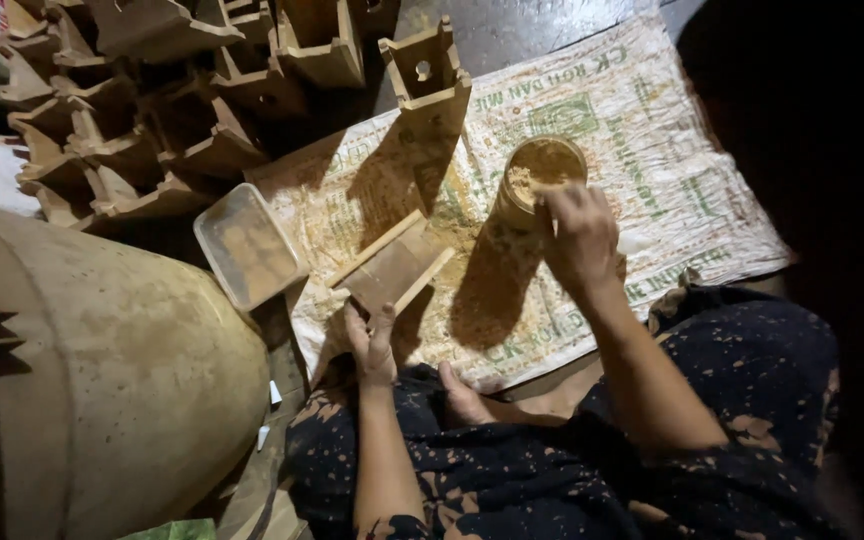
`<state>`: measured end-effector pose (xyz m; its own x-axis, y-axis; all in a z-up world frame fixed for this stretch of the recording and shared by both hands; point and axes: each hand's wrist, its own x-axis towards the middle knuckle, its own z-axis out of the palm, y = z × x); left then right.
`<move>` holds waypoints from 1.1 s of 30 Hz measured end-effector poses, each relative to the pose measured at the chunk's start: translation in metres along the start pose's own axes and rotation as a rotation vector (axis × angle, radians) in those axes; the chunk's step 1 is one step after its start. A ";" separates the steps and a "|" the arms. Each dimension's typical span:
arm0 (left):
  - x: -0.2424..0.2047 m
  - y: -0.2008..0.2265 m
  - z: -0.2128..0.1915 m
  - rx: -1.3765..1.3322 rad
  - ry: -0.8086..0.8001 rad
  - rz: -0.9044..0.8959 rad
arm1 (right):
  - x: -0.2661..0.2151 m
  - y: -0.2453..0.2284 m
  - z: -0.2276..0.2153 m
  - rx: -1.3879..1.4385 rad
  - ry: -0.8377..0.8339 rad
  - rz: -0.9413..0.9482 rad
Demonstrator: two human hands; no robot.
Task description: Shaping and smoothing the edges of clay blocks using hands and a small tool
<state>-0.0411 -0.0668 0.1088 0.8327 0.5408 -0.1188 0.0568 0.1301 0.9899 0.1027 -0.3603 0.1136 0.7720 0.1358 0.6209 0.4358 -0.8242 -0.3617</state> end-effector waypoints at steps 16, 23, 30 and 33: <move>0.031 -0.094 -0.025 0.154 0.133 0.140 | 0.041 0.024 0.017 -0.242 -0.182 -0.040; 0.028 -0.081 -0.005 0.272 0.171 0.305 | -0.044 -0.031 0.038 0.438 -0.280 0.080; 0.023 -0.072 0.003 -0.001 0.105 0.071 | -0.069 -0.032 0.051 0.525 -0.443 0.237; 0.023 -0.066 0.007 0.210 0.152 0.136 | -0.056 -0.045 0.041 0.495 -0.503 0.175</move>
<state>-0.0220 -0.0686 0.0409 0.7494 0.6617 0.0213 0.0763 -0.1183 0.9900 0.0591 -0.3087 0.0669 0.9170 0.3595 0.1730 0.3527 -0.5278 -0.7727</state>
